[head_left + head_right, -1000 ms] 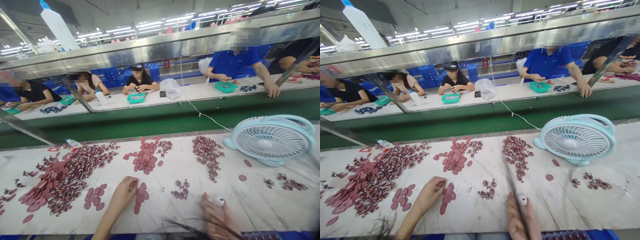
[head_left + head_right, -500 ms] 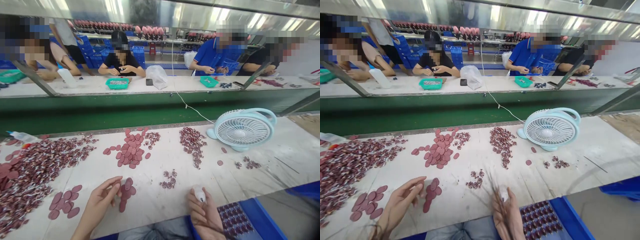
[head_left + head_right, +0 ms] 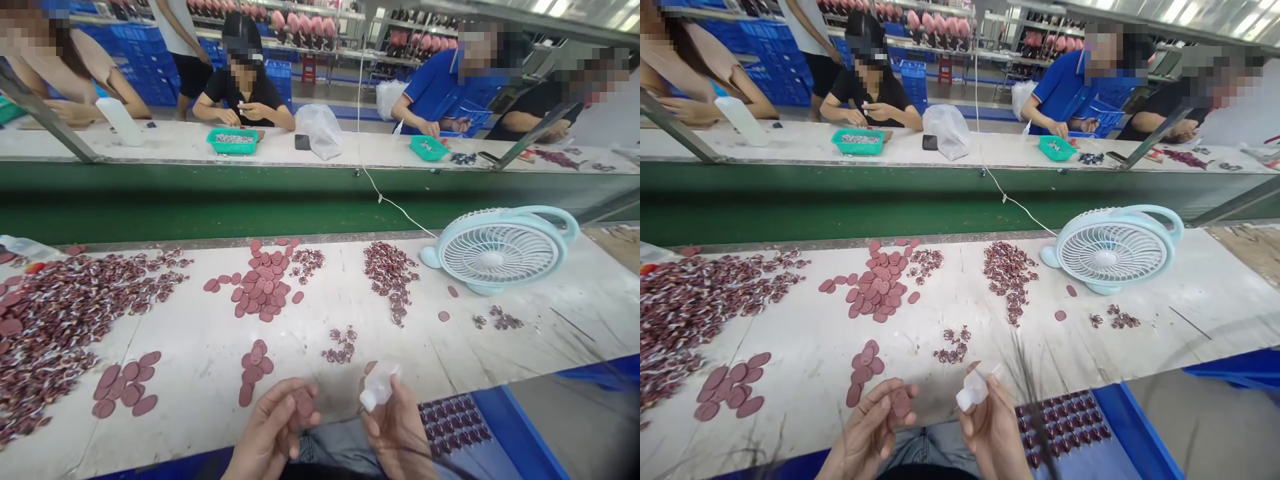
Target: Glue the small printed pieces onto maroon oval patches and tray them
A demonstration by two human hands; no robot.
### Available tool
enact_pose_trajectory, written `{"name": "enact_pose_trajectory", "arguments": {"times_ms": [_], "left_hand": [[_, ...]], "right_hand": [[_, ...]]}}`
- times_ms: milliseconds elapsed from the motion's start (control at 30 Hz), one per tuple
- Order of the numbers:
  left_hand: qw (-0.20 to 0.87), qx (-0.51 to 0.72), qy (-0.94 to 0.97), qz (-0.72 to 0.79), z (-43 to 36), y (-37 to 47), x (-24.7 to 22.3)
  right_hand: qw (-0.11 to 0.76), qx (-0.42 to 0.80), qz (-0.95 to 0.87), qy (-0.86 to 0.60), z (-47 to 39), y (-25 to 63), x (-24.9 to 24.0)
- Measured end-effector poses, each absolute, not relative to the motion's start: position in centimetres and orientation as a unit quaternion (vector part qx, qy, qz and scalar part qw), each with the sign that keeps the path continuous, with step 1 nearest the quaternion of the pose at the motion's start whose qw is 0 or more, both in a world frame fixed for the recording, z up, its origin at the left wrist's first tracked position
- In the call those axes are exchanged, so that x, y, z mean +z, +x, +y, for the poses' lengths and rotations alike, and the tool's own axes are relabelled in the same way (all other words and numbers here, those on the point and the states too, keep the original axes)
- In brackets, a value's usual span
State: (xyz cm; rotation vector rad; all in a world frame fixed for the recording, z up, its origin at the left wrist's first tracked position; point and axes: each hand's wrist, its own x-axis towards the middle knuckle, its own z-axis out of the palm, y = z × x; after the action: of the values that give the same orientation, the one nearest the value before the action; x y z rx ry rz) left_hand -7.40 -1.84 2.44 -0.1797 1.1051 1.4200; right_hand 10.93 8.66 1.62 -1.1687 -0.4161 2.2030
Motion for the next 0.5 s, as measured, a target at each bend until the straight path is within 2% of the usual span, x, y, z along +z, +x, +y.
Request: {"name": "enact_pose_trajectory", "arguments": {"times_ms": [200,300,500], "left_hand": [[0.636,0.613,-0.109,0.456,-1.3,-5.2,3.6],[0.633,0.611,-0.103,0.464,-0.7,-4.2,3.5],[0.634,0.586,-0.095,0.496,-2.1,-4.9,1.2]], "right_hand": [[0.331,0.780,-0.254,-0.466,7.6,10.0,3.9],[0.361,0.745,-0.311,-0.467,6.9,9.7,3.5],[0.373,0.774,-0.323,-0.397,5.3,8.4,2.1]]}}
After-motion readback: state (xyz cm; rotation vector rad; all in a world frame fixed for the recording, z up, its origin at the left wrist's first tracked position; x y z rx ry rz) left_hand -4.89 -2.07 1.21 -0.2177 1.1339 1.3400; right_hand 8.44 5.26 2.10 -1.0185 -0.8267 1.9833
